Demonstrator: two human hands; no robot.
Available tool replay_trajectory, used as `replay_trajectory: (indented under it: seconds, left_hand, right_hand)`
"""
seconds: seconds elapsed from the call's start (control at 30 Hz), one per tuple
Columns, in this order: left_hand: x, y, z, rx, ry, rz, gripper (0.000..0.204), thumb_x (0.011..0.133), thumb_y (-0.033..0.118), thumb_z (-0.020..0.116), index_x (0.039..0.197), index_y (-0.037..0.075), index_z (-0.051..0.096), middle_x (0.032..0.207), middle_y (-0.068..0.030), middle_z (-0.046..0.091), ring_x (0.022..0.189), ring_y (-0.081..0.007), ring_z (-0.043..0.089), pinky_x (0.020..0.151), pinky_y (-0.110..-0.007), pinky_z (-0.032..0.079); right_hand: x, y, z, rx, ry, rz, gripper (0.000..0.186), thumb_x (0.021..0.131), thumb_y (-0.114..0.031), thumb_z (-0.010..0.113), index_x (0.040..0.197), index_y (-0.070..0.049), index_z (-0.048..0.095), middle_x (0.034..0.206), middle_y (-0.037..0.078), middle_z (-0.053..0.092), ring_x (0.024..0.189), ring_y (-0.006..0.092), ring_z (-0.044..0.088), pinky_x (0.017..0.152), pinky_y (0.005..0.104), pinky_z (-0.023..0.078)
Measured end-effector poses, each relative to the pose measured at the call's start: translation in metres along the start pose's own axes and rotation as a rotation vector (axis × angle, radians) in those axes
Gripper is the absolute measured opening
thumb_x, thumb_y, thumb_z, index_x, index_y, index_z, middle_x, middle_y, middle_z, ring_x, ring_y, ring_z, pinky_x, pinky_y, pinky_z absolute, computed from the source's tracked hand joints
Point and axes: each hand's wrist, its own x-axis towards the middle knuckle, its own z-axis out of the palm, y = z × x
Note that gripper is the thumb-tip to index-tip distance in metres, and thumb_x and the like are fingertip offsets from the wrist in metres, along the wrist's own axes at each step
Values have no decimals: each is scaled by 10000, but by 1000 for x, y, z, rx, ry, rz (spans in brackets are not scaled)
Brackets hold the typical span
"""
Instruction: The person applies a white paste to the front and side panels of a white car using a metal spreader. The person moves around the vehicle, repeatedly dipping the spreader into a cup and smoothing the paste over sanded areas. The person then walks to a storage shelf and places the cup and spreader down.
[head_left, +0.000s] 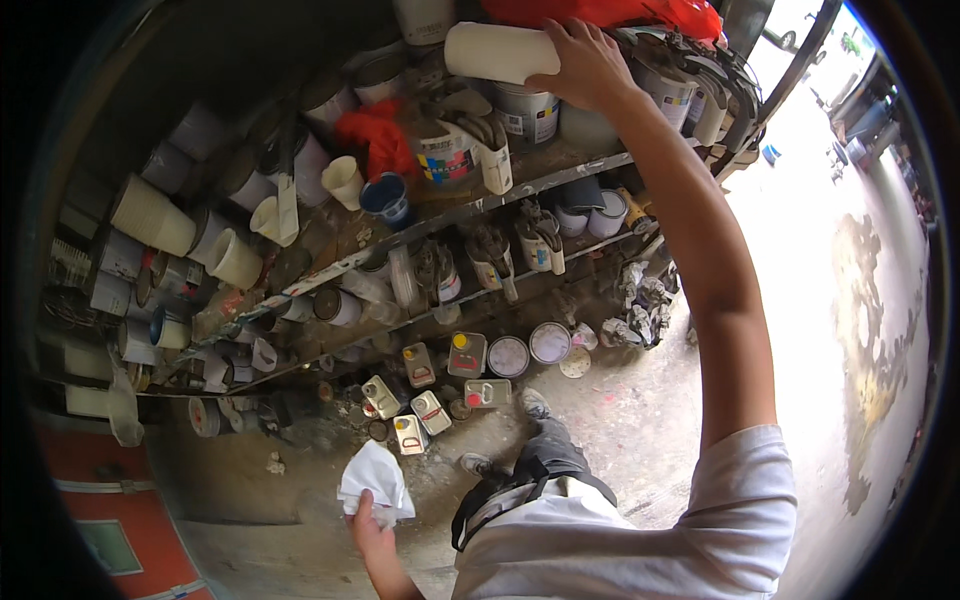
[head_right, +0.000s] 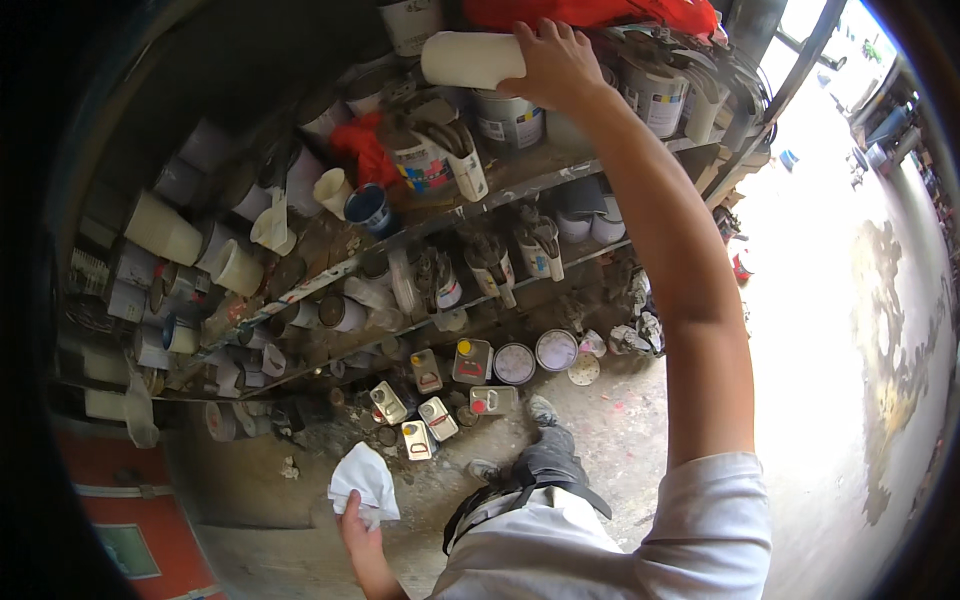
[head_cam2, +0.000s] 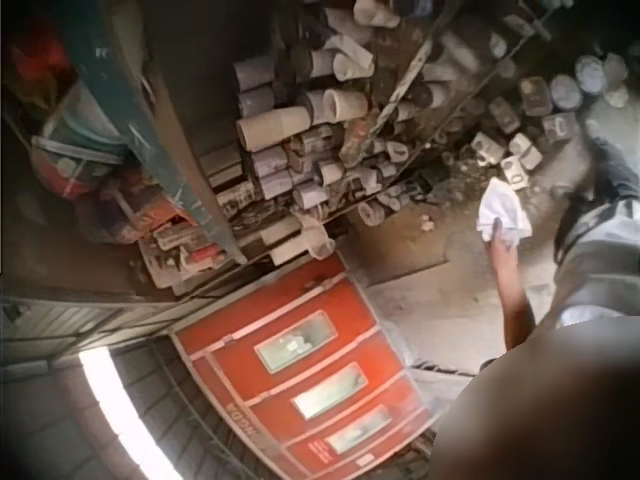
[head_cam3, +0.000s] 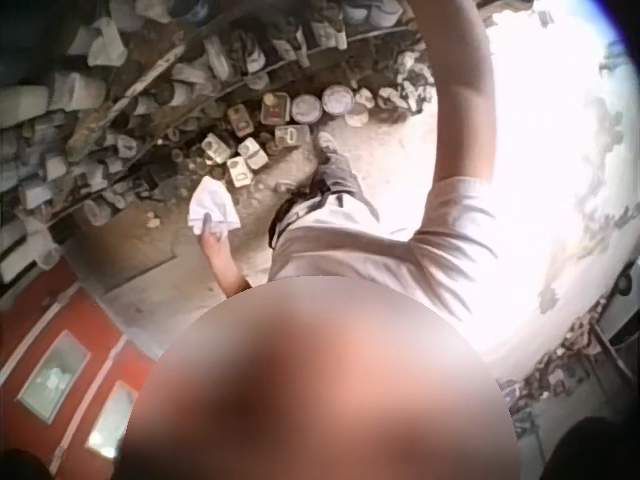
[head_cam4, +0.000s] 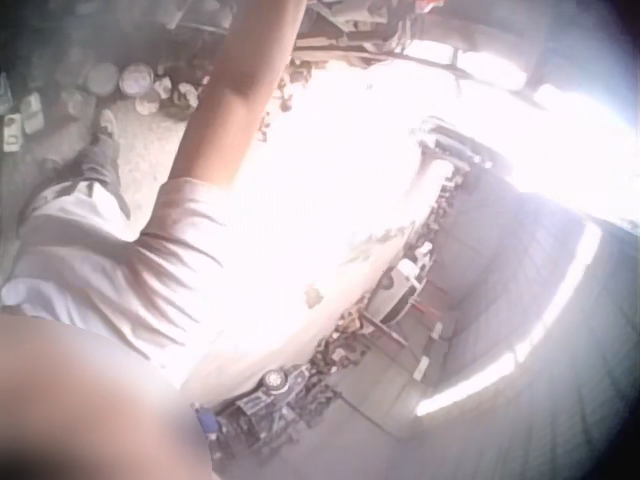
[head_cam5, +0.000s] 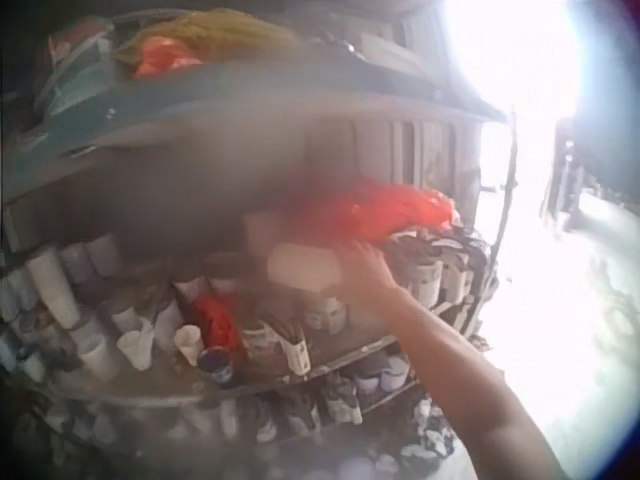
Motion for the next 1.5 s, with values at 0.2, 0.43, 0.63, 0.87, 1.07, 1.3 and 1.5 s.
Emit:
replay_trajectory:
  seconds: [0.2, 0.43, 0.63, 0.87, 1.07, 1.3, 1.5]
  left_hand:
    - [-9, -16, 97, 71, -27, 45, 431, 850, 28, 649, 1265, -1, 535, 1186, -103, 623, 1050, -242, 617, 856, -385, 521]
    - [-22, -22, 183, -33, -319, 59, 449, 855, 35, 640, 1282, -16, 510, 1194, -110, 604, 1055, -218, 606, 908, -357, 488]
    - [-26, -30, 176, 3, -396, 77, 491, 822, 21, 668, 1280, -24, 499, 1176, -98, 595, 1036, -202, 596, 922, -336, 472]
    - [-12, -53, 140, 598, -16, 304, 651, 825, 109, 726, 1372, 2, 389, 1302, -144, 505, 1170, -226, 504, 1006, -351, 391]
    - [-13, -70, 122, -214, -391, -62, 669, 911, 344, 647, 1428, 44, 347, 1412, -88, 453, 1306, -234, 422, 1088, -415, 329]
    - [-20, -76, 112, -234, -7, 64, 397, 916, 35, 589, 1300, -27, 511, 1273, -121, 583, 1182, -253, 556, 1057, -422, 410]
    - [-15, -107, -23, 47, 373, 154, 279, 901, 119, 668, 1127, -37, 619, 1054, -69, 669, 929, -138, 616, 823, -293, 479]
  right_hand:
    - [-163, -79, -43, 990, 106, 281, 270, 780, -141, 739, 1008, -29, 646, 921, 104, 669, 773, 207, 641, 669, 318, 513]
    - [-309, -210, -56, 1966, -1243, 781, 801, 848, -359, 740, 1406, 54, 341, 1225, 174, 562, 1126, 217, 558, 918, 337, 479]
    - [-314, -209, -38, 1908, -1200, 909, 311, 887, -231, 699, 1088, 2, 658, 916, 26, 670, 848, 101, 602, 771, 282, 494]
    - [-306, -222, -26, 1743, -957, 954, 243, 918, -190, 639, 1082, -14, 669, 929, 8, 677, 853, 99, 597, 768, 286, 490]
    - [-315, -255, -44, 2056, -1394, 1261, 304, 925, -186, 641, 1187, -35, 609, 1081, 48, 668, 987, 178, 629, 861, 351, 502]
    - [-351, -276, -26, 1748, -1701, 1091, 287, 891, -252, 693, 1070, -31, 657, 935, 63, 678, 771, 166, 644, 660, 320, 533]
    - [-429, -261, 28, 1476, -1617, 672, 194, 869, -185, 668, 982, -27, 668, 807, 45, 676, 688, 108, 608, 625, 286, 497]
